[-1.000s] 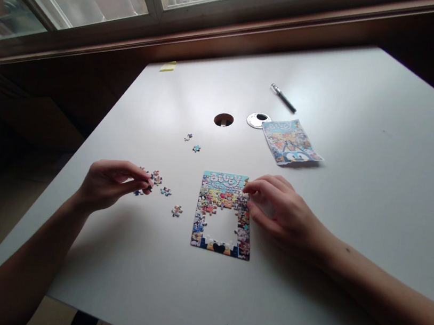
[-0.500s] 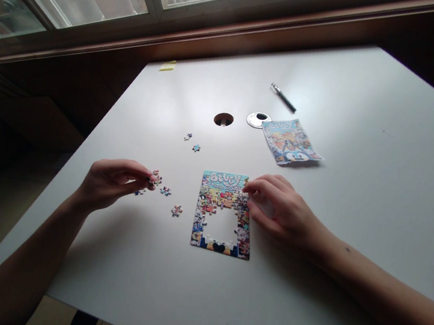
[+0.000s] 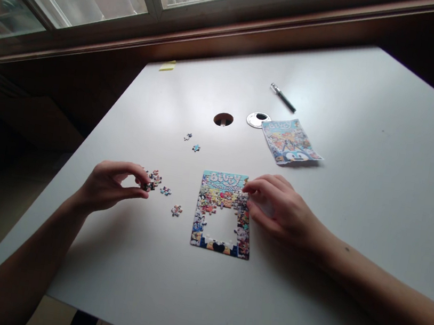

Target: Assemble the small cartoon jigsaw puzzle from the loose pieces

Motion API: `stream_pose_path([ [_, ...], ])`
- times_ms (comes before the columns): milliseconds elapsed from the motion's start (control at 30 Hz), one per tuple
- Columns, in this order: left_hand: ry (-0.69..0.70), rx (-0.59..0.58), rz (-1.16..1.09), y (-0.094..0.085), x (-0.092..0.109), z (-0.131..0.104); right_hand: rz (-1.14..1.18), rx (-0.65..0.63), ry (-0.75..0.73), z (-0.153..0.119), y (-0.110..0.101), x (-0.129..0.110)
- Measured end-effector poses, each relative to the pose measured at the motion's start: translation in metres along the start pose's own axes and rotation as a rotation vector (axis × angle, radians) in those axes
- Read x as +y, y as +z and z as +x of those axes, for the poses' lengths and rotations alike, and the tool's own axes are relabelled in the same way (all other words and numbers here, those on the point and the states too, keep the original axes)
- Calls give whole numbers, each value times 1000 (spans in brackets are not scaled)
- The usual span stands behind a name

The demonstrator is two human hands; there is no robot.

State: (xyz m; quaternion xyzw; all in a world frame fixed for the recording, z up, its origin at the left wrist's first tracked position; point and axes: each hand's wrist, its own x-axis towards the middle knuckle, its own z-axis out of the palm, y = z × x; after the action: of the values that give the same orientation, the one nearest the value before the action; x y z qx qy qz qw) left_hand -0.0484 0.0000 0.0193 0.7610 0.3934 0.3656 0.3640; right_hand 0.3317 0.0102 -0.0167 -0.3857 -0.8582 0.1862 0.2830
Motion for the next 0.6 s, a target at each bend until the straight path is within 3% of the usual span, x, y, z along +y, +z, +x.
stream_pose_path([
  [600,-9,-31,-3,-1,0,-1,-6,-12,-20,-1,0,2],
])
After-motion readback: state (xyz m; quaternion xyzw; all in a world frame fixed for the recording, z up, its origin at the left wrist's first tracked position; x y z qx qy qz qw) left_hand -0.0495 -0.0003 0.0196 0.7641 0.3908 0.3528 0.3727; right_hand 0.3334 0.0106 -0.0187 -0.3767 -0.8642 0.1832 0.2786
